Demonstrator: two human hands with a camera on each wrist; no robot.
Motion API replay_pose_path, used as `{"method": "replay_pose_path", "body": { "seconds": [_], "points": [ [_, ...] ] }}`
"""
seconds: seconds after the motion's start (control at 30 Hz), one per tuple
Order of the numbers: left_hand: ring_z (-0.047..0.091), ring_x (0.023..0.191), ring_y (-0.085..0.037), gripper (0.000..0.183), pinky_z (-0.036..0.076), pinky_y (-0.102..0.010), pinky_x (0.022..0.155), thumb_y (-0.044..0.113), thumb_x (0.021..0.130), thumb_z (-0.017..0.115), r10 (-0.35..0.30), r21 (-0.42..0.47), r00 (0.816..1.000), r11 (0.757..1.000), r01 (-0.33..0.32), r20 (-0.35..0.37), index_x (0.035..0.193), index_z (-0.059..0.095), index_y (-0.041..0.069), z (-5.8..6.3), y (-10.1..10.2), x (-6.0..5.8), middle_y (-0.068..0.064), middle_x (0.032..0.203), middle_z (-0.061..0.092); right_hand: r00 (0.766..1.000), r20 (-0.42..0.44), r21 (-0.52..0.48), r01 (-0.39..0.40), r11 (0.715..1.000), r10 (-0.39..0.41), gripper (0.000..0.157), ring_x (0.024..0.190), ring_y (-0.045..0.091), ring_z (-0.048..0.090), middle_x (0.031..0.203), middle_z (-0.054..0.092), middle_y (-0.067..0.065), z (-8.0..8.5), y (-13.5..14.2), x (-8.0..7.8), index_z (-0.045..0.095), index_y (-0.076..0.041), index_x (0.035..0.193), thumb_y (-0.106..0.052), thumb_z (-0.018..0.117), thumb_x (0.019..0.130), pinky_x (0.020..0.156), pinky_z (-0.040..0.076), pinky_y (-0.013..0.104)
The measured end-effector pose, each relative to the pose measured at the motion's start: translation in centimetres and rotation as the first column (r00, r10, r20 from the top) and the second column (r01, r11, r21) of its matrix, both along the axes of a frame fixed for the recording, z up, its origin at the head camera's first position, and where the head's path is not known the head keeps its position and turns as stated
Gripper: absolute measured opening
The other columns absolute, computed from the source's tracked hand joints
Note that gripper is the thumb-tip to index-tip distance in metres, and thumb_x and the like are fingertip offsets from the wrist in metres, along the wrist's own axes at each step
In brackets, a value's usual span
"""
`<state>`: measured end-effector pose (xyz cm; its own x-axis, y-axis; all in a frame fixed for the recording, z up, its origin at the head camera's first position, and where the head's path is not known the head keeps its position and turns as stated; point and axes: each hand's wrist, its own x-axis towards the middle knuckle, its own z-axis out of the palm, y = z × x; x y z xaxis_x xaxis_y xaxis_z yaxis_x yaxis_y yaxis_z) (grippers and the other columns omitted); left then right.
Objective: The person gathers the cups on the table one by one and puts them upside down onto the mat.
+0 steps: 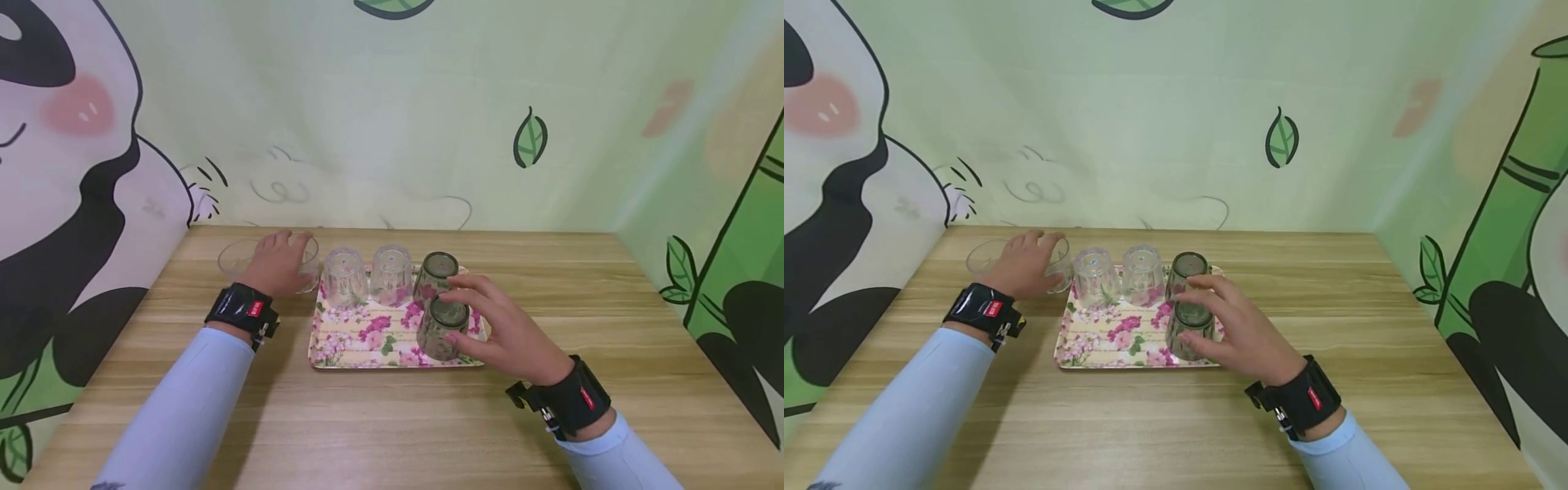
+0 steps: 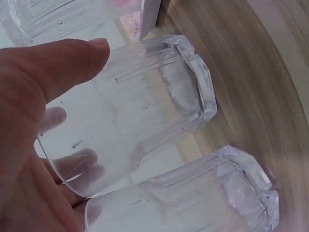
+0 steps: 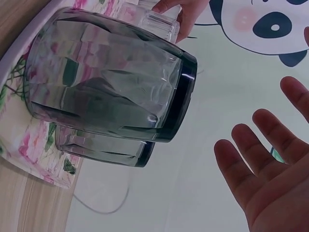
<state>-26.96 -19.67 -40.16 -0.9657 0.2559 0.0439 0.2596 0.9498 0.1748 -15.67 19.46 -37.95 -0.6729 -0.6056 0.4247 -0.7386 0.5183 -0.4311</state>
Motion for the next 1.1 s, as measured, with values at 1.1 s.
{"method": "replay_pose_path", "body": {
  "seconds": [1.1],
  "points": [
    [0.041,0.132,-0.053,0.094,0.045,-0.066,0.111,0.024,0.069,0.09,-0.057,-0.012,0.994,0.998,0.056,-0.093,0.149,0.042,0.007,0.0,-0.05,0.64,-0.032,0.145,0.045,1.0,0.008,0.025,0.022,0.999,-0.022,0.052,0.137,0.035,0.047,0.148,0.05,0.017,-0.1,-0.15,-0.03,0.058,-0.015,0.135,-0.022,0.078,0.087,0.105,0.052,0.063]
  ]
}}
